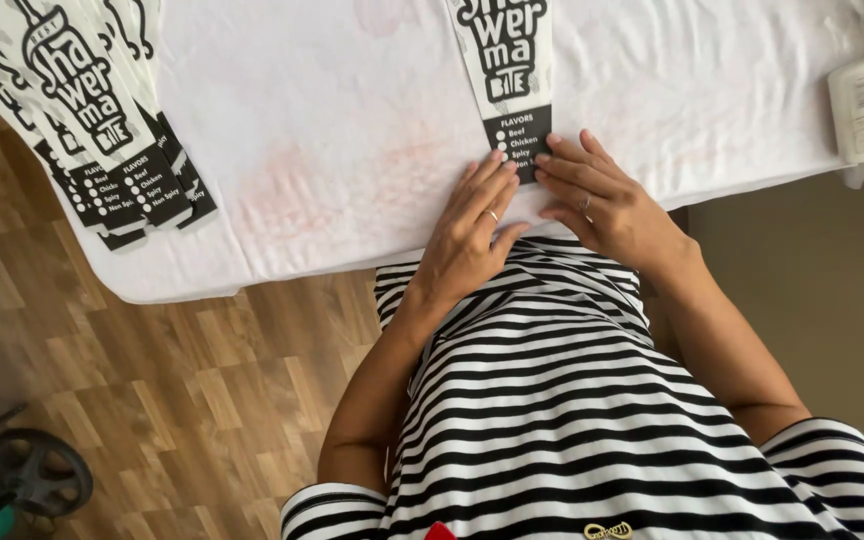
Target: Applying glue to paper labels and organizing them into stacks
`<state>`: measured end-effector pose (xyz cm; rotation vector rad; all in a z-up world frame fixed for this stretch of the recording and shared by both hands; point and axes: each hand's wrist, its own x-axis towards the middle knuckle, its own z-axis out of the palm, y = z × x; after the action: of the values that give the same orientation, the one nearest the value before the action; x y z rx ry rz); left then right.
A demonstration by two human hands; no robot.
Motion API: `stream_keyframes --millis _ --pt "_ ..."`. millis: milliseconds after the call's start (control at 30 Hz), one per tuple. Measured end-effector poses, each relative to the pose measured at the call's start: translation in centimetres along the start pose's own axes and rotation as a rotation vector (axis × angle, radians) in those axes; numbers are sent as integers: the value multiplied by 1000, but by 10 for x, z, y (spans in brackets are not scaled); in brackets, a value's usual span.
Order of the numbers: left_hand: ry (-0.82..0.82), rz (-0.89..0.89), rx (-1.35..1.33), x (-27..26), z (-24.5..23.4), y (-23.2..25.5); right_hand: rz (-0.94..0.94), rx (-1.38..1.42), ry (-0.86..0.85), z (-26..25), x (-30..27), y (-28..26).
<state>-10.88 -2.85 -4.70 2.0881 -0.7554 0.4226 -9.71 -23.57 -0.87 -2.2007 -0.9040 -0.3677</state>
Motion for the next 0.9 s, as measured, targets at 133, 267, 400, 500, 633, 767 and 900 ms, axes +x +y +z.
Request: stream_keyframes --millis 133,267,400,500,633,767,900 --pt "29 68 29 -9 5 5 -5 -8 51 6 -18 -3" --pt "114 99 16 -12 11 5 -41 4 144 11 -20 -5" --pt "153 101 -2 -14 15 4 -47 -9 163 10 -20 -7" --pt "171 106 -20 -9 13 6 -53 -14 172 9 -20 -8" --pt "208 119 -10 -3 10 10 -36 1 191 12 -20 -8" --pt "239 63 -3 -2 14 13 35 47 210 11 -14 -12" --pt "269 -40 21 -1 22 20 158 113 229 14 -18 -12"
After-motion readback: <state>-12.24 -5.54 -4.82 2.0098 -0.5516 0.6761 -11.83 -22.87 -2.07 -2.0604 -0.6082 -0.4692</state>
